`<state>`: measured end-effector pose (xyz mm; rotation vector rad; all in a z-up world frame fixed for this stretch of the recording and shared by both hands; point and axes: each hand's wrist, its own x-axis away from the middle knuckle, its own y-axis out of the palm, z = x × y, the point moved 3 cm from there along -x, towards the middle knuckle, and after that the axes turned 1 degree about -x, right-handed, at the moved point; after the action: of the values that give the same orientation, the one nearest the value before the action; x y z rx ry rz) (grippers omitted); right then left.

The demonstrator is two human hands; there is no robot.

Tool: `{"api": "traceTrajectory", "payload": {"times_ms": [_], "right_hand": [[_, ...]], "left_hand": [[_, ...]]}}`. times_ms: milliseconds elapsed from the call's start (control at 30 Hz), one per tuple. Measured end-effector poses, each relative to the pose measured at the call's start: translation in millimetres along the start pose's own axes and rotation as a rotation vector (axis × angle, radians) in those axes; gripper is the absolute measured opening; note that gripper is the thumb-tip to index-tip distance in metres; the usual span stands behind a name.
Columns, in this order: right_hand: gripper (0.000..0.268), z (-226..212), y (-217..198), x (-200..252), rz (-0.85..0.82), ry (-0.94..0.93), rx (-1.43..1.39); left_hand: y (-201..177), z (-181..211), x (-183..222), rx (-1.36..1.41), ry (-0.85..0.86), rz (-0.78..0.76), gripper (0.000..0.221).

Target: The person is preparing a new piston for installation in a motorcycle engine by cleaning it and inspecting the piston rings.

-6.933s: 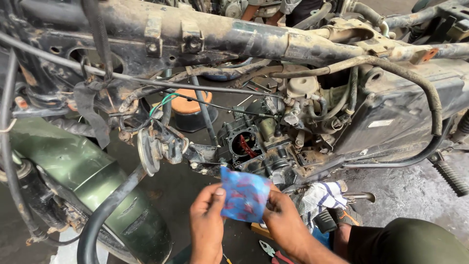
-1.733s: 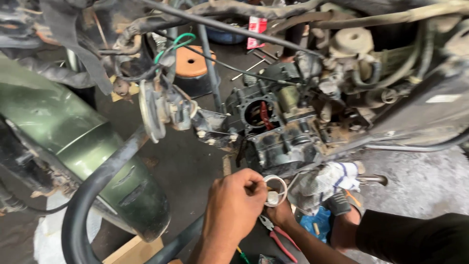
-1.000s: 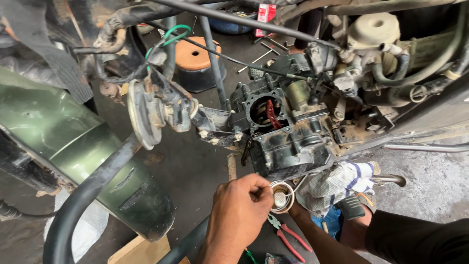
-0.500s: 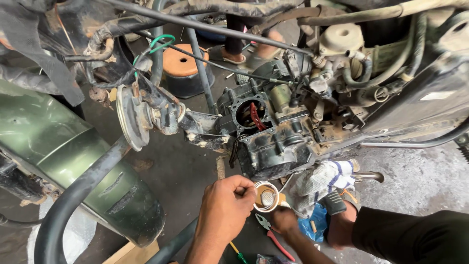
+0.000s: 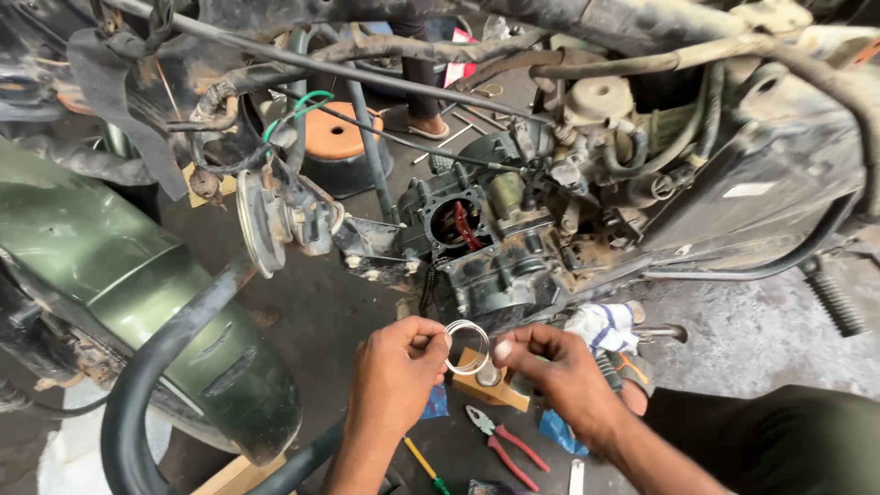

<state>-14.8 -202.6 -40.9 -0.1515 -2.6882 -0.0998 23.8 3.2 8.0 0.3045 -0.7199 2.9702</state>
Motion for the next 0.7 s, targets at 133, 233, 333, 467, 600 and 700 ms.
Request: {"api": "traceTrajectory", "payload": {"times_ms": [133, 233, 333, 467, 600, 700], "right_hand": [[0.015, -25, -11, -3, -0.071, -0.092, 0.178], [0.014, -46, -8, 2, -0.094, -0.053, 0.19], [0.015, -50, -4, 2, -0.078, 0.047, 0.162], [0.014, -34, -10, -4, -0.083, -0.064, 0.022], [0.013, -52, -11, 9, -0.016, 0.073, 0.105], [0.013, -50, -10, 9, -0.031, 0.097, 0.047]], "left_hand": [[9, 6, 2, 0.205, 0.063, -0.084, 0.013], [10, 6, 3, 0.28, 0.081, -0.085, 0.012], [14, -2, -4, 0.348, 0.093, -0.087, 0.013], [21, -8, -12, 0.546, 0.069, -0.109, 0.021], [22, -1, -9, 0.573, 0.069, -0.1, 0.03], [22, -7, -9, 0.56, 0.064, -0.085, 0.028]]}}
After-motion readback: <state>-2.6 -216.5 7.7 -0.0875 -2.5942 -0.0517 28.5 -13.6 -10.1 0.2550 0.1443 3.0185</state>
